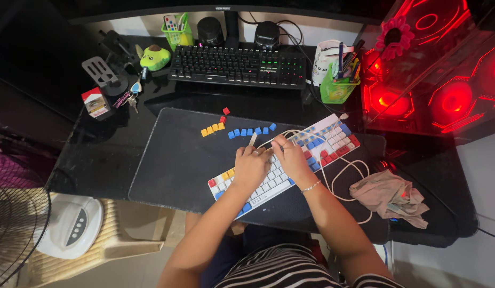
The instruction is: The person installs colorful keycaps onto a mechanical keyboard using a keycap puller tool. They place yellow, blue, and red keycaps one by one, then wipe the keyboard surface with a cloth.
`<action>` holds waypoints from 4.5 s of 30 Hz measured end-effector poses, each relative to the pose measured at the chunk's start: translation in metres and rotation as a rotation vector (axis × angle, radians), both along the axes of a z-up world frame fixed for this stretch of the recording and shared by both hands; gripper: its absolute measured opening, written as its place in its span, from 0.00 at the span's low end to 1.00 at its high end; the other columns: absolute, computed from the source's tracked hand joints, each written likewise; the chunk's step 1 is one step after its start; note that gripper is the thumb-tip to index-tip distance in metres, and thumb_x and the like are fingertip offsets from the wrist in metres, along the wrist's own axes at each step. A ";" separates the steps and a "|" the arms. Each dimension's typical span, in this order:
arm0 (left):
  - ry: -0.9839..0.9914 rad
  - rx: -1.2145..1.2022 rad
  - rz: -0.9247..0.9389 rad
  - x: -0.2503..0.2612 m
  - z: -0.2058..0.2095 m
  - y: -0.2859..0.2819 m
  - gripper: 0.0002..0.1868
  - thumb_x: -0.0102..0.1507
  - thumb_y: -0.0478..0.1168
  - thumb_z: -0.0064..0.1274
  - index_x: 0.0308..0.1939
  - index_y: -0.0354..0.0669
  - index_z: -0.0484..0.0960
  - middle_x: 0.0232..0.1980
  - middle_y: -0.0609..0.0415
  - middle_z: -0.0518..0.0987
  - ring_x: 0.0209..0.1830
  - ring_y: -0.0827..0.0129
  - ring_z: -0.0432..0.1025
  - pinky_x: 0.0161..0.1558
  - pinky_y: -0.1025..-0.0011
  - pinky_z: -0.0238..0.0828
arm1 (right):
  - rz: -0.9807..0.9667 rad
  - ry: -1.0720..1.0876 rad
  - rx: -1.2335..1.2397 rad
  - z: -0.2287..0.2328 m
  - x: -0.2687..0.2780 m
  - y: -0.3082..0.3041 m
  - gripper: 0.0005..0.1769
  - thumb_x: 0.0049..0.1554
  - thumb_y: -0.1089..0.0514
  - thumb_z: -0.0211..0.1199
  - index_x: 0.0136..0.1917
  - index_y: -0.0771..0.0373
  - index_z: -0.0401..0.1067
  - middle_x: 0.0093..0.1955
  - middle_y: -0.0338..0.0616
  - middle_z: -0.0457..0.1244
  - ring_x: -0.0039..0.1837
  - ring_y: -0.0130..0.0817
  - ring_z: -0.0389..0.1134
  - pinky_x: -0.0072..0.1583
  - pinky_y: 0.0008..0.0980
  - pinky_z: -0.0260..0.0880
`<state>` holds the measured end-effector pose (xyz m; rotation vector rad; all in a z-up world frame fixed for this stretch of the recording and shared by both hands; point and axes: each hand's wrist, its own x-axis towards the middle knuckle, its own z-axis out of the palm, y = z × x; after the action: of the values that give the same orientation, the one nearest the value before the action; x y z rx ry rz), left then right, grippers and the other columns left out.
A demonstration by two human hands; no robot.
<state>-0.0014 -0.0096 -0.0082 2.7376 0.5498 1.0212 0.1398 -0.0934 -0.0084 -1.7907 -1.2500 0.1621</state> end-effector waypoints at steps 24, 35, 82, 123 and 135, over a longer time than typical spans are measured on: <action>-0.055 -0.352 0.410 -0.072 -0.024 0.149 0.17 0.57 0.34 0.61 0.51 0.48 0.83 0.47 0.56 0.85 0.50 0.56 0.75 0.51 0.60 0.72 | 0.036 0.230 0.096 -0.013 0.002 -0.001 0.11 0.67 0.55 0.55 0.50 0.65 0.71 0.37 0.40 0.66 0.38 0.27 0.72 0.44 0.26 0.69; -0.180 -0.443 0.052 -0.040 0.046 0.059 0.09 0.57 0.37 0.63 0.40 0.46 0.82 0.41 0.52 0.82 0.46 0.57 0.76 0.48 0.61 0.73 | -0.133 0.143 0.177 -0.012 0.027 -0.005 0.13 0.68 0.56 0.54 0.44 0.65 0.70 0.32 0.39 0.64 0.35 0.25 0.67 0.40 0.27 0.66; -0.054 -0.484 -0.101 0.031 0.012 0.013 0.10 0.57 0.34 0.53 0.35 0.44 0.90 0.41 0.54 0.87 0.42 0.58 0.77 0.50 0.62 0.74 | -0.019 0.045 -0.155 0.030 0.035 0.027 0.14 0.65 0.50 0.58 0.47 0.64 0.69 0.30 0.55 0.61 0.33 0.50 0.66 0.39 0.40 0.63; -0.132 -0.382 0.299 -0.050 0.025 0.113 0.12 0.57 0.35 0.62 0.44 0.46 0.82 0.42 0.52 0.83 0.47 0.53 0.75 0.48 0.59 0.72 | -0.054 0.202 0.220 -0.017 0.033 -0.014 0.11 0.67 0.58 0.53 0.46 0.67 0.69 0.38 0.38 0.65 0.36 0.22 0.66 0.42 0.26 0.67; -0.026 -0.598 -0.150 0.051 0.033 0.019 0.07 0.55 0.38 0.64 0.36 0.47 0.85 0.36 0.56 0.85 0.42 0.57 0.75 0.47 0.61 0.72 | -0.241 0.243 0.384 -0.020 0.057 -0.021 0.17 0.70 0.52 0.51 0.43 0.63 0.68 0.35 0.35 0.60 0.35 0.20 0.61 0.39 0.24 0.62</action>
<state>0.0497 0.0096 0.0248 2.1955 0.5298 0.7087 0.1973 -0.1145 -0.0283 -1.5189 -0.8213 0.0007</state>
